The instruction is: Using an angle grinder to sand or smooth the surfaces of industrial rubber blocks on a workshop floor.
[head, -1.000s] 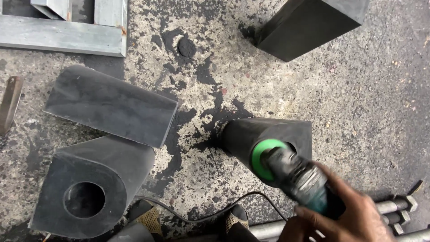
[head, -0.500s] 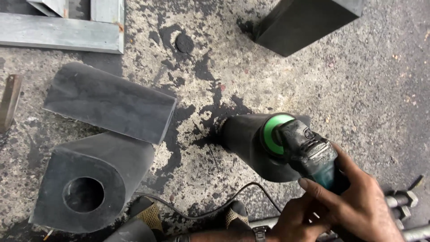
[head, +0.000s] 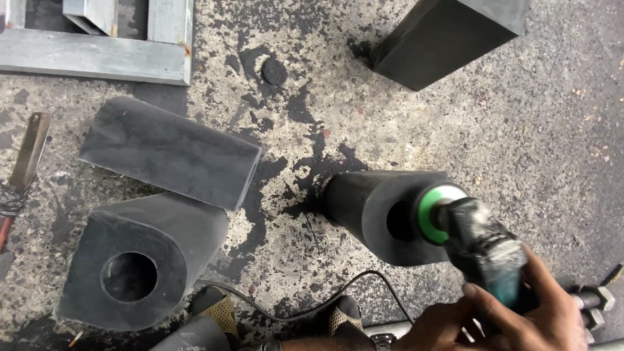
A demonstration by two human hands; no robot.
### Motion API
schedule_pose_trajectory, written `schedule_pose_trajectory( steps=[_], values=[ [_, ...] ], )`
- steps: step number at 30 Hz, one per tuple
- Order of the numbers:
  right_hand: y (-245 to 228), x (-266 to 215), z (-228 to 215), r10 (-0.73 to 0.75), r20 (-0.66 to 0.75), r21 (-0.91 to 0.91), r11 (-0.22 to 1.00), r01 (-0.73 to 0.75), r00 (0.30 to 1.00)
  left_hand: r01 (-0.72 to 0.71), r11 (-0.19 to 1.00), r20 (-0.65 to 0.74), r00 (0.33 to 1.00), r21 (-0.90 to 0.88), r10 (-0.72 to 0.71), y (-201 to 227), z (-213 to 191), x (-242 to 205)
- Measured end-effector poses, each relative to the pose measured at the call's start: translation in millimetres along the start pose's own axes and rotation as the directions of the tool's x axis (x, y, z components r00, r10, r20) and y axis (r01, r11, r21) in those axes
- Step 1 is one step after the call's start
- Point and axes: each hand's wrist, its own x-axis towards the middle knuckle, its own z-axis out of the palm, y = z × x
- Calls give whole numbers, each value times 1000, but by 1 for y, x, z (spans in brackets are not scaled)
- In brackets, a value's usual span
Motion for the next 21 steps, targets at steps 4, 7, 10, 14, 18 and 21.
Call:
schedule_pose_trajectory(
  steps=[4,7,10,14,18,21],
  values=[
    [-18,5,-1,41,34,102,994,-44,999,-18,1000,-101,995,22,20,18,0,1],
    [-26,7,-1,-16,49,-2,1000,16,999,52,998,-126,991,47,-46,30,0,-2],
    [-35,10,3,-4,123,-88,996,15,992,49,997,-159,986,52,-40,16,-3,-3],
    [-88,-1,0,134,305,-316,948,-33,943,-121,991,-233,964,51,130,-5,0,-8],
    [-62,5,3,57,301,-307,951,39,952,-122,979,-243,967,-166,79,19,-1,-11],
    [-56,9,3,-16,198,-207,977,58,980,-62,998,-170,984,-22,58,9,-4,-7]
  ],
)
